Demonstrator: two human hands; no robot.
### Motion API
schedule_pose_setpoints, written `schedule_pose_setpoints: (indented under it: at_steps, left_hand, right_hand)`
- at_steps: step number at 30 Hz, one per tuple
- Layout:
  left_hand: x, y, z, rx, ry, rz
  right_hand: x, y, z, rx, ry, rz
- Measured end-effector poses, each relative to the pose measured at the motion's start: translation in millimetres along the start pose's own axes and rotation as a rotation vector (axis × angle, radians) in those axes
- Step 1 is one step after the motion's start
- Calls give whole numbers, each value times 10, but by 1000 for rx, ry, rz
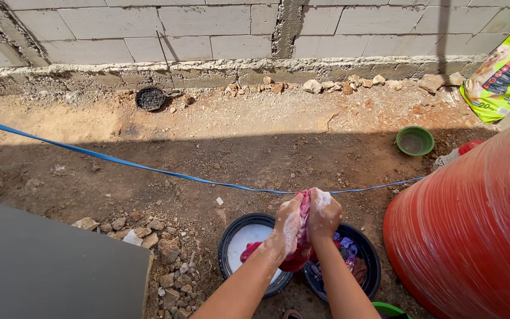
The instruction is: The person takes clothes from a basket, submerges them into soapy water in a basin, and scrubs them by hand.
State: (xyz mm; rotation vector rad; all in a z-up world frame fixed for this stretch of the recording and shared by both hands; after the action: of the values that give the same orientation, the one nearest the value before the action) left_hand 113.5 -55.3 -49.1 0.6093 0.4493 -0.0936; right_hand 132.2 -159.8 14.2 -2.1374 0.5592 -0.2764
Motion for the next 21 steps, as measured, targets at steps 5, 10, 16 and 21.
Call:
schedule_pose_setpoints:
  at_steps: [5,10,16,21]
  left_hand:
    - [200,322,-254,365,111,141]
    - [-72,159,-103,618,-356,10]
    - [-309,612,510,1464,-874,437]
    - [-468,1205,865,1543,-863,1000]
  right_hand:
    - [-658,71,169,213,-70,-289]
    - [-41,261,101,-147,-179,-145]
    - [-330,84,-128,534,-916,211]
    - [-210,106,-213,343,-901,36]
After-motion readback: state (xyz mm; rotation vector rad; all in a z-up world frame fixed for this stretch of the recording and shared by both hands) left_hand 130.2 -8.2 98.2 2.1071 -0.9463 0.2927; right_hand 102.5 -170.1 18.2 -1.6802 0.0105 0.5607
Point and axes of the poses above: each hand's wrist, its own x-axis towards the middle knuckle, its own z-axis out of the palm, y = z × x, the point moved 8 cm from there along x, towards the middle knuckle, and after that the axes turned 12 degrees about z, right-handed, at the moved point
